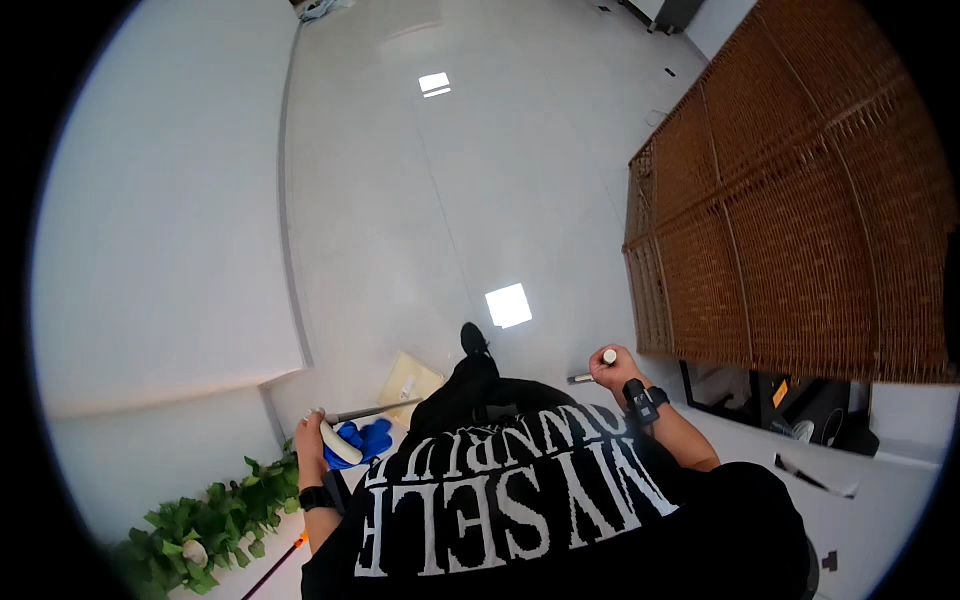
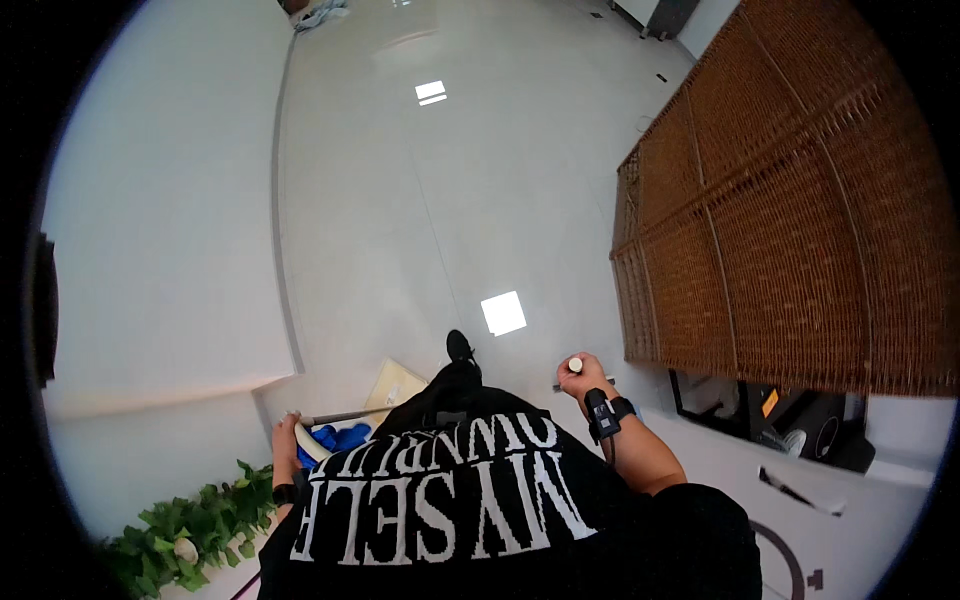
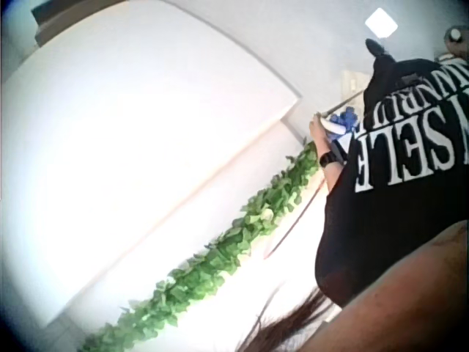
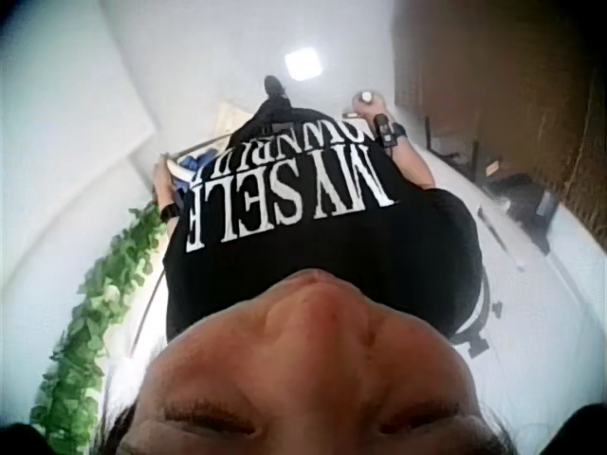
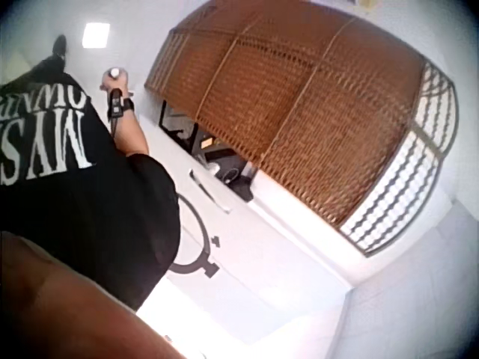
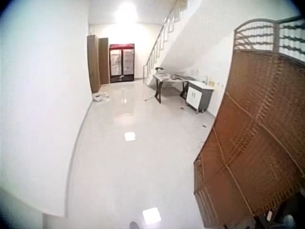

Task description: The person sweeps the floor using a broom and a dustpan, gathering debris and pushing it into the dustpan across various sections of the room.

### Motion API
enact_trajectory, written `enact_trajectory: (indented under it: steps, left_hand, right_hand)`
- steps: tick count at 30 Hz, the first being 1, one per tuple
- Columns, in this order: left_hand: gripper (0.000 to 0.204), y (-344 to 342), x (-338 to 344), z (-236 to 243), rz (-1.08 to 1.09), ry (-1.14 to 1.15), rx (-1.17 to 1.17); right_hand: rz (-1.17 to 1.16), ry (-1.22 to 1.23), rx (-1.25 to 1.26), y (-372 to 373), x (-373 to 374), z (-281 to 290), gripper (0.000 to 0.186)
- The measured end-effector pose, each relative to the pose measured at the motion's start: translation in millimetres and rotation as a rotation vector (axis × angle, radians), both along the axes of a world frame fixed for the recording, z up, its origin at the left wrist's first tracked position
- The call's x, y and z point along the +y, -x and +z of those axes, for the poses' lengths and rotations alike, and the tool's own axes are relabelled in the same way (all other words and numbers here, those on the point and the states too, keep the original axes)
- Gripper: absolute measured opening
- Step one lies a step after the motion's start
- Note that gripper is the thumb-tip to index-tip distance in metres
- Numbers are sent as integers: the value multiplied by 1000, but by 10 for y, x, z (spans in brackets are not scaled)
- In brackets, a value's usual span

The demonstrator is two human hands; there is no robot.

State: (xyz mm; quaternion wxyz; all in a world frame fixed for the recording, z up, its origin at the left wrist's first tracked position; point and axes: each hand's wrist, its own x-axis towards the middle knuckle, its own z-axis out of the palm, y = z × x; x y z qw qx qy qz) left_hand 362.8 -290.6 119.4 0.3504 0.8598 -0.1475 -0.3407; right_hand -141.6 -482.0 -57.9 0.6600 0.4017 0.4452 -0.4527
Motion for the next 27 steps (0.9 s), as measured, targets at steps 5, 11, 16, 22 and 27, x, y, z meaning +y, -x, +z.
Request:
enact_trajectory:
  steps: [5,11,16,22,27]
  left_hand:
    - [32,-660,-954,111,49,-36,167]
    - [30,-839,-1809,89,62,106,141]
    - [30,-982,-1975,-67,232,160,122]
    - [27,-726,-1942,163,457,160,171]
    - [27,-496,-1921,180,641,82,151]
  right_hand:
    - [39,104,3,-628,-1013,32,9]
    - [-23,101,44,-944,-2426,20,8]
    - [41,129,70,-1300,-3692,256,12]
    - [368,140,27,-2057,-4794,142,11]
    - [800,95,83,-3199,-4932,-51,8]
